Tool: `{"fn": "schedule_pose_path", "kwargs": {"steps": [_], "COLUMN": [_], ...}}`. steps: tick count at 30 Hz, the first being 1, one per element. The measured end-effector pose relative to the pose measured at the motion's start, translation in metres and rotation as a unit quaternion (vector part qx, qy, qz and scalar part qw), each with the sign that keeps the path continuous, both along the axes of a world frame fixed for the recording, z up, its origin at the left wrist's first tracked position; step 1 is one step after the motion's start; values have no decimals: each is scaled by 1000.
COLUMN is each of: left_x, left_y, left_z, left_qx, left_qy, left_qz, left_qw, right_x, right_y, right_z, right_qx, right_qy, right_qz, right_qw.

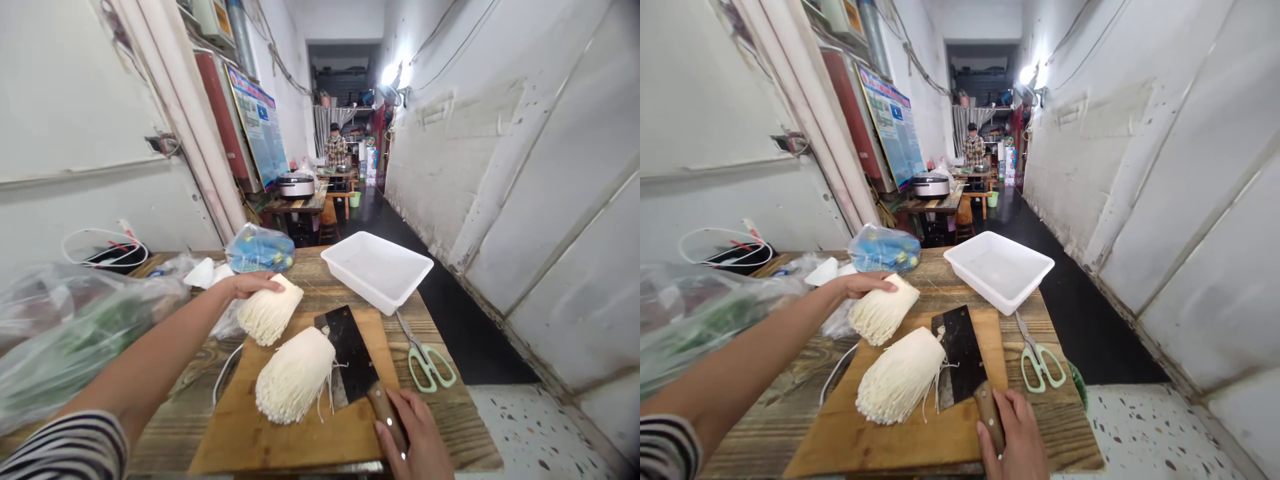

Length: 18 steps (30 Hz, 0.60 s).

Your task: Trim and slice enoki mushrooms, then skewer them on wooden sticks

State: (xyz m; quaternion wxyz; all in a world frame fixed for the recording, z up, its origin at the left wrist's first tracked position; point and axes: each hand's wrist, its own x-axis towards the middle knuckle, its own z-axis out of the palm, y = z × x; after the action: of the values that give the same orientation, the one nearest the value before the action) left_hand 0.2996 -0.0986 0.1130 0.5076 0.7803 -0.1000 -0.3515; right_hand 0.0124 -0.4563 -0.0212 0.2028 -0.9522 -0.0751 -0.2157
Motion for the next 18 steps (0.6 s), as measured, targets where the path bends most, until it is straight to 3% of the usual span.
{"fn": "schedule_pose_path", "kwargs": {"steps": [5,8,14,18], "left_x": [43,67,88,84], "left_y": [-17,-34,-74,-81], "left_z": [22,27,5,-9], "left_qx": [131,195,368,370], "left_qy": [-108,-153,-243,-253], "left_qz": [-39,-61,-118,-134], "left_qw": [985,967,890,884], "right_x": [2,4,-2,-6], "right_y": [-4,-4,5,12], "right_z": [-6,-11,-10,25], "right_qx": [1,5,34,35], "right_qy": [16,24,71,122], "right_qz": [3,6,-34,-19], "right_qw": [1000,1000,996,992]}}
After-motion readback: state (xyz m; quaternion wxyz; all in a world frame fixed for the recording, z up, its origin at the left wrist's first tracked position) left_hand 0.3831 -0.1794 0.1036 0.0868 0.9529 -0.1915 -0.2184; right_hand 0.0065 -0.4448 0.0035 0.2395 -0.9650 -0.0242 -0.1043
